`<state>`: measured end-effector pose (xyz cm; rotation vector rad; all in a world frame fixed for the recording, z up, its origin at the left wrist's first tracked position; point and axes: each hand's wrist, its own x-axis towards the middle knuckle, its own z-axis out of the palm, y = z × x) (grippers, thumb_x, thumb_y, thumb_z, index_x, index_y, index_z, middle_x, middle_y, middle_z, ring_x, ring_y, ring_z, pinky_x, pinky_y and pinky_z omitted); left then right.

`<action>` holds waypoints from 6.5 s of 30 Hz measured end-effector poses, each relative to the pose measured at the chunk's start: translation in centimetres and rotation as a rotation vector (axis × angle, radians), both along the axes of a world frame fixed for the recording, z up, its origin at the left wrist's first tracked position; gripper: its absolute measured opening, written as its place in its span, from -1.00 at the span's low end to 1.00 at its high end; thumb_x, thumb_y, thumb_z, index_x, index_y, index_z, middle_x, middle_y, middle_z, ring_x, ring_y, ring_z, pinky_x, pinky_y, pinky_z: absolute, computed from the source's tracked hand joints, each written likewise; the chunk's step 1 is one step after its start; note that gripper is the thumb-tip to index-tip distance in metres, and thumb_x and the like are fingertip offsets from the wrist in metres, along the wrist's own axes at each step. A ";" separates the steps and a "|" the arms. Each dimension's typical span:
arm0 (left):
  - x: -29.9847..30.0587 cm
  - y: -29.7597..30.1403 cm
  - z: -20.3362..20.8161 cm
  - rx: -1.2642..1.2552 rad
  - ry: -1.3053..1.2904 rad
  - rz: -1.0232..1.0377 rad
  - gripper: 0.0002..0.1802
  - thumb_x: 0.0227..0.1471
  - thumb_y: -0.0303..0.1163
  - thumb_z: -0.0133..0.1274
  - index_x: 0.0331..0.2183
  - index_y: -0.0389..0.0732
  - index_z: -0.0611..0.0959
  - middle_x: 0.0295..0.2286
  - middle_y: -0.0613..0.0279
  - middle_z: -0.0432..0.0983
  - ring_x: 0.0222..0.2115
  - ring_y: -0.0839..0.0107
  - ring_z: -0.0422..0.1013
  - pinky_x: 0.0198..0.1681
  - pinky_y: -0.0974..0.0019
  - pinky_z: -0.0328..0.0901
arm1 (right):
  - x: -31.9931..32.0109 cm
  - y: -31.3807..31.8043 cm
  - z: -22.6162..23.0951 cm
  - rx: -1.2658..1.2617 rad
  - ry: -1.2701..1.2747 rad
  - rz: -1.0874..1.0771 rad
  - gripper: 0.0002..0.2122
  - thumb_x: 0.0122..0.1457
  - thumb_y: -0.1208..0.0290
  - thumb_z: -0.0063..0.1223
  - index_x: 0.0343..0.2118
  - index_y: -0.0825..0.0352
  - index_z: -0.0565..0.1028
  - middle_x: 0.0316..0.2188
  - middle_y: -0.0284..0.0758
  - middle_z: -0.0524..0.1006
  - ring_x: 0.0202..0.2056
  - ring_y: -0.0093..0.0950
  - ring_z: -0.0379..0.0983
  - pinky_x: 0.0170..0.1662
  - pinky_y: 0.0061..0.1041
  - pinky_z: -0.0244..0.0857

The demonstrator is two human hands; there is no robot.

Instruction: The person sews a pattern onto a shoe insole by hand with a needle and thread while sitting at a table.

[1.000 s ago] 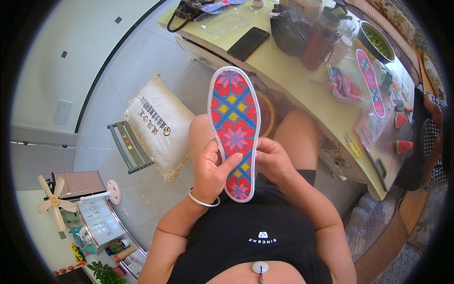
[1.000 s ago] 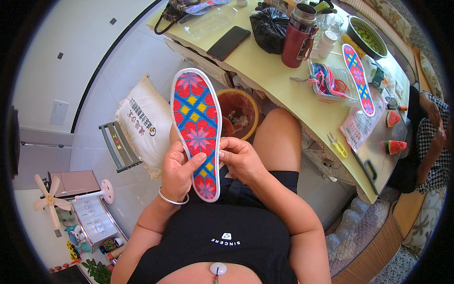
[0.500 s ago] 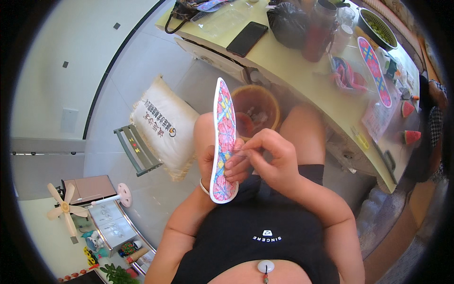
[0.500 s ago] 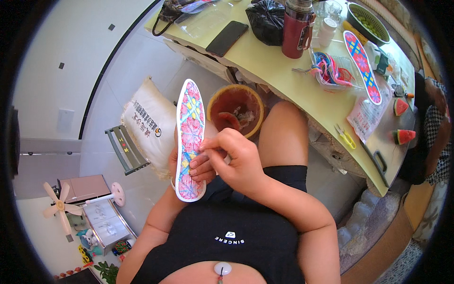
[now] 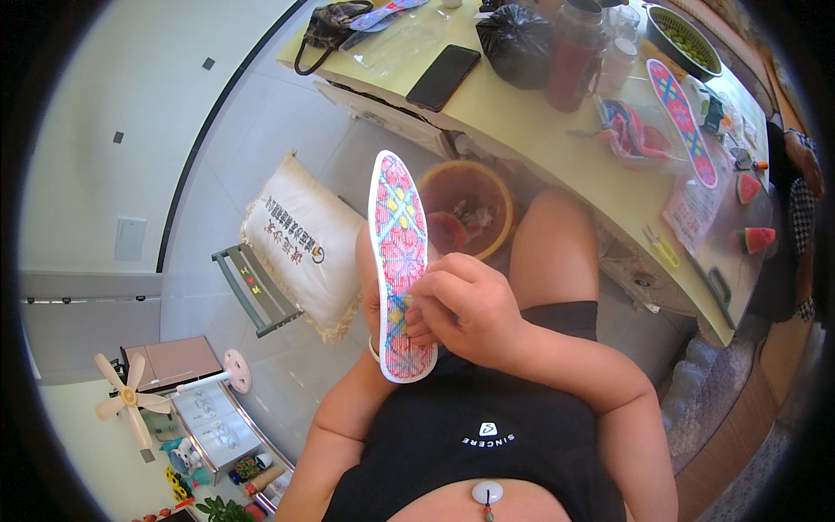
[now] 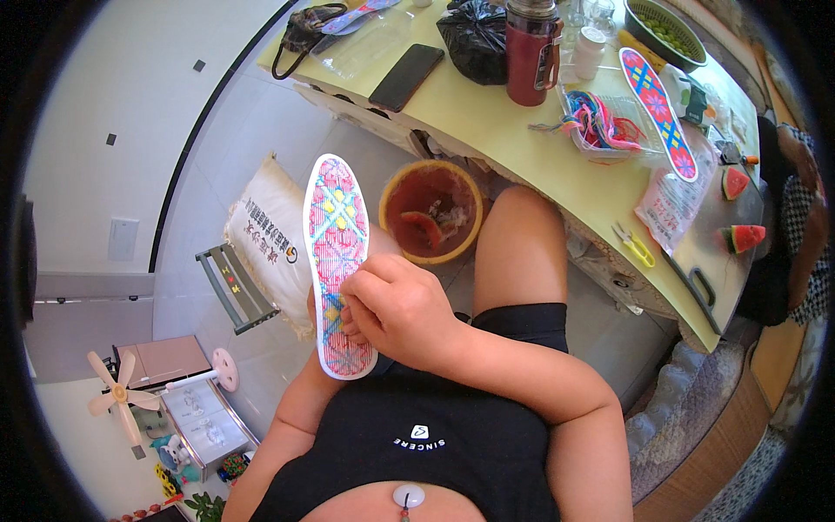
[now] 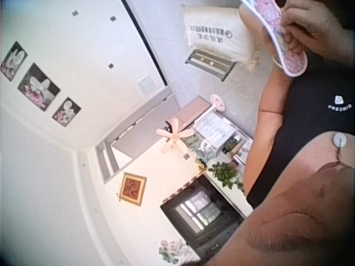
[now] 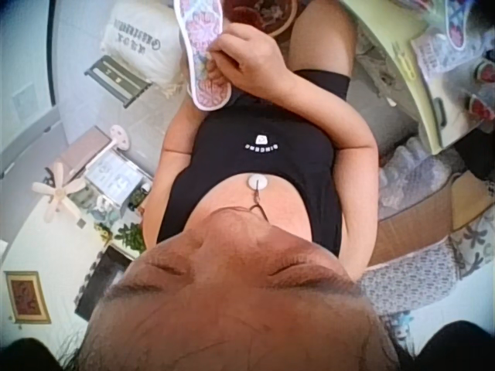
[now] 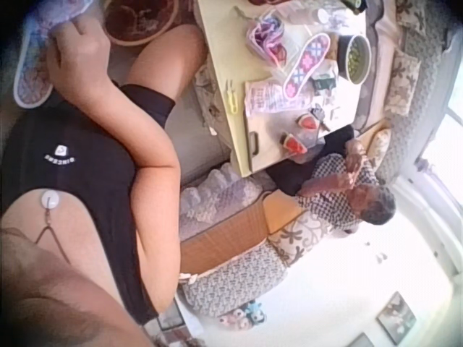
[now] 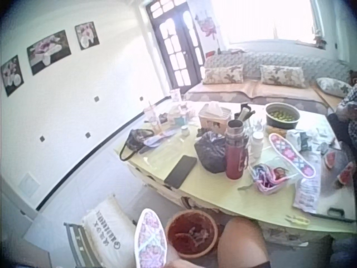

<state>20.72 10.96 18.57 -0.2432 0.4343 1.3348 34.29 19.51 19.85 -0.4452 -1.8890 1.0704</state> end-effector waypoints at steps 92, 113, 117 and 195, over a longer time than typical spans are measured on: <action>-0.8 0.7 -0.5 0.200 0.330 -0.061 -0.74 0.20 -0.30 -0.06 -0.15 -0.25 0.51 -0.59 0.28 0.42 -0.63 0.50 0.33 -0.51 0.45 0.27 | 1.0 0.4 -1.6 -0.283 0.047 0.035 -0.91 0.10 0.63 0.09 -0.32 0.38 0.52 -0.49 -0.19 0.52 -0.46 -0.34 0.51 -0.37 -0.48 0.37; 1.5 0.2 1.7 0.191 1.075 0.084 -0.62 0.06 -0.62 0.12 -0.06 -0.35 0.44 -0.16 0.14 0.52 -0.16 0.47 0.47 -0.04 0.35 0.36 | 2.4 0.3 -6.8 -1.159 0.297 0.404 -0.92 0.25 0.49 0.05 -0.25 0.36 0.48 -0.37 -0.45 0.52 -0.35 -0.67 0.41 -0.24 -0.64 0.35; 1.5 0.2 1.2 0.172 1.081 0.092 -0.62 0.03 -0.59 0.14 -0.08 -0.35 0.45 -0.17 0.09 0.54 -0.20 0.44 0.50 -0.06 0.33 0.39 | 2.1 0.1 -6.8 -1.187 0.303 0.416 -0.91 0.27 0.47 0.04 -0.23 0.36 0.48 -0.35 -0.44 0.53 -0.34 -0.67 0.43 -0.24 -0.63 0.36; 1.2 1.2 0.4 0.320 1.916 0.180 -0.60 0.06 -0.62 0.13 -0.02 -0.36 0.50 -0.18 0.22 0.54 -0.19 0.52 0.45 -0.09 0.38 0.35 | 2.3 0.4 -1.1 0.315 -0.360 -0.326 -0.89 -0.10 0.55 0.20 -0.48 0.26 0.49 -0.60 -0.36 0.42 -0.55 -0.35 0.44 -0.51 -0.38 0.32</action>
